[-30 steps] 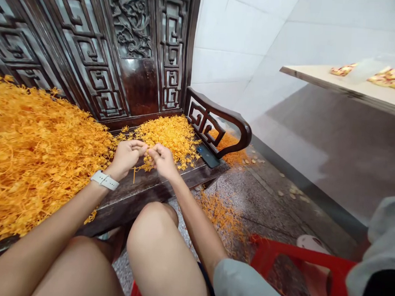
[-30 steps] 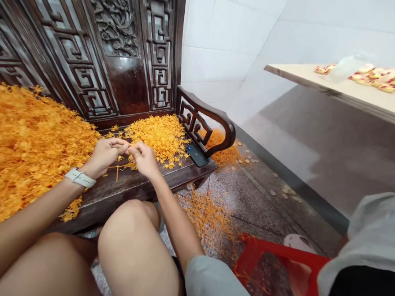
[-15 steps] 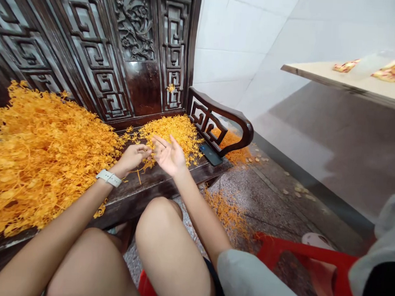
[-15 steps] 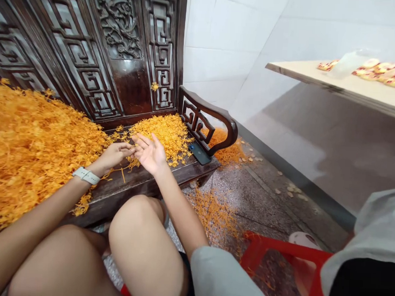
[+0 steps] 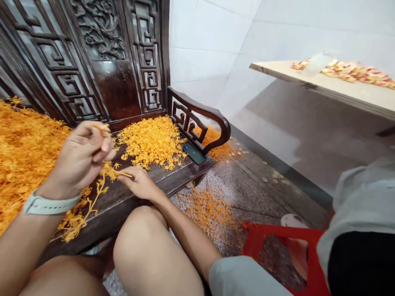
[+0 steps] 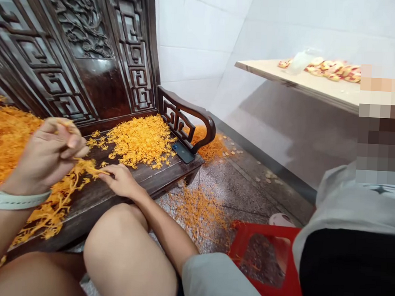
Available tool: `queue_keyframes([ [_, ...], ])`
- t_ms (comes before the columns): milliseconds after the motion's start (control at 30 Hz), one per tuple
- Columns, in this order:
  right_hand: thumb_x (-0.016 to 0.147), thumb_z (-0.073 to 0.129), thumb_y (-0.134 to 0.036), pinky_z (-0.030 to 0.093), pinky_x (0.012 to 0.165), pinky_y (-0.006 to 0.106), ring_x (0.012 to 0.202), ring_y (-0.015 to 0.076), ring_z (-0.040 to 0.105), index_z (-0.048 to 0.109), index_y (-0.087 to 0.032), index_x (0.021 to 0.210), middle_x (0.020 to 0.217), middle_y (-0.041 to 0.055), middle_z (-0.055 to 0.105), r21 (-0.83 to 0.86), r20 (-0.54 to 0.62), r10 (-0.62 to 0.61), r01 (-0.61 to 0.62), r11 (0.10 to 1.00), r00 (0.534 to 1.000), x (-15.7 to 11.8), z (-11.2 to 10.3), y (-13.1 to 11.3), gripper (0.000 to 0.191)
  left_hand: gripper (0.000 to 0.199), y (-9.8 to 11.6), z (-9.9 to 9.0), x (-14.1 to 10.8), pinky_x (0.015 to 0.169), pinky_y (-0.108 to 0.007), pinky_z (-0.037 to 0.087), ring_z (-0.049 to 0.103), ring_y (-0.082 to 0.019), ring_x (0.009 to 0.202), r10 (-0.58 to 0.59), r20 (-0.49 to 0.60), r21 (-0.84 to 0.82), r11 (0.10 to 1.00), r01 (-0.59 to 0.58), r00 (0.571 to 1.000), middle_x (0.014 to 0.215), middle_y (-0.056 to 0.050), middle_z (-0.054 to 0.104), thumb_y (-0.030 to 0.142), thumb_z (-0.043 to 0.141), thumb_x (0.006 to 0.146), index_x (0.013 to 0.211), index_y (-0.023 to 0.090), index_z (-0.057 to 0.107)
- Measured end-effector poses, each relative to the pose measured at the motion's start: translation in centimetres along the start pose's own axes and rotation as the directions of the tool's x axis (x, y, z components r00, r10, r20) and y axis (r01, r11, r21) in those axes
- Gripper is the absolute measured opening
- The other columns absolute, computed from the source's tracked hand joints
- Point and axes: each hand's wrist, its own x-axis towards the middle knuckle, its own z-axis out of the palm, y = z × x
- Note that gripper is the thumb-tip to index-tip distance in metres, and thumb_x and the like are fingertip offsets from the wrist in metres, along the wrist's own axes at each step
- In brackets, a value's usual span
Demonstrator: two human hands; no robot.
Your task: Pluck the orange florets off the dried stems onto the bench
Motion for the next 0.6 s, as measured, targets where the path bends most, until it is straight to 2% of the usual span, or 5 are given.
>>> queue_keyframes([
  [133, 0.104, 0.056, -0.039, 0.045, 0.104, 0.034, 0.112, 0.0203, 0.064, 0.068, -0.021, 0.105, 0.116, 0.0079, 0.073, 0.049, -0.333, 0.061, -0.047, 0.998, 0.941, -0.4, -1.4, 0.5, 0.022, 0.017, 1.1, -1.7, 0.4, 0.049, -0.023, 0.032, 0.032, -0.007, 0.05, 0.093, -0.153, 0.062, 0.994, -0.085, 0.984, 0.069, 0.004, 0.061, 0.035, 0.085, 0.088, 0.091, 0.025, 0.071],
  [267, 0.1, 0.06, -0.043, 0.053, 0.092, 0.03, 0.097, 0.0164, 0.067, 0.058, -0.023, 0.1, 0.103, 0.0039, 0.069, 0.386, -0.542, 0.197, 0.033, 0.922, 0.817, -0.3, -3.8, 0.0, 0.02, 0.023, -0.3, -3.0, 0.8, 0.078, -0.033, 0.058, 0.067, -0.015, 0.086, 0.03, -0.18, 0.116, 0.993, -0.009, 0.983, 0.114, -0.004, 0.076, 0.044, 0.079, 0.093, 0.11, 0.029, 0.077],
  [333, 0.093, 0.069, -0.043, 0.055, 0.078, 0.026, 0.084, 0.0144, 0.066, 0.053, -0.025, 0.098, 0.093, 0.0005, 0.065, 0.577, -0.552, 0.323, 0.073, 0.813, 0.769, 0.0, -5.1, -0.9, 0.024, 0.044, -1.6, -3.4, 1.0, 0.095, -0.04, 0.058, 0.069, -0.022, 0.109, -0.043, -0.16, 0.17, 0.983, 0.071, 0.986, 0.137, -0.008, 0.071, 0.055, 0.074, 0.095, 0.132, 0.031, 0.073],
  [433, 0.085, 0.073, -0.034, 0.056, 0.07, 0.026, 0.081, 0.0151, 0.067, 0.05, -0.027, 0.1, 0.09, -0.0007, 0.066, 0.747, -0.476, 0.428, 0.096, 0.658, 0.768, 0.3, -6.6, -2.8, 0.029, 0.069, -3.6, -3.5, 1.1, 0.1, -0.044, 0.056, 0.068, -0.028, 0.117, -0.129, -0.158, 0.338, 0.925, 0.177, 0.979, 0.145, -0.014, 0.067, 0.066, 0.071, 0.092, 0.148, 0.027, 0.063],
  [600, 0.075, 0.069, -0.019, 0.059, 0.067, 0.029, 0.084, 0.019, 0.072, 0.051, -0.028, 0.099, 0.087, 0.0, 0.071, 0.804, -0.403, 0.424, 0.094, 0.587, 0.811, 0.3, -7.3, -5.3, 0.032, 0.075, -5.4, -2.1, 0.7, 0.104, -0.045, 0.054, 0.066, -0.031, 0.12, -0.084, 0.068, 0.636, 0.771, 0.022, 0.994, 0.141, -0.014, 0.068, 0.064, 0.076, 0.085, 0.146, 0.023, 0.064],
])
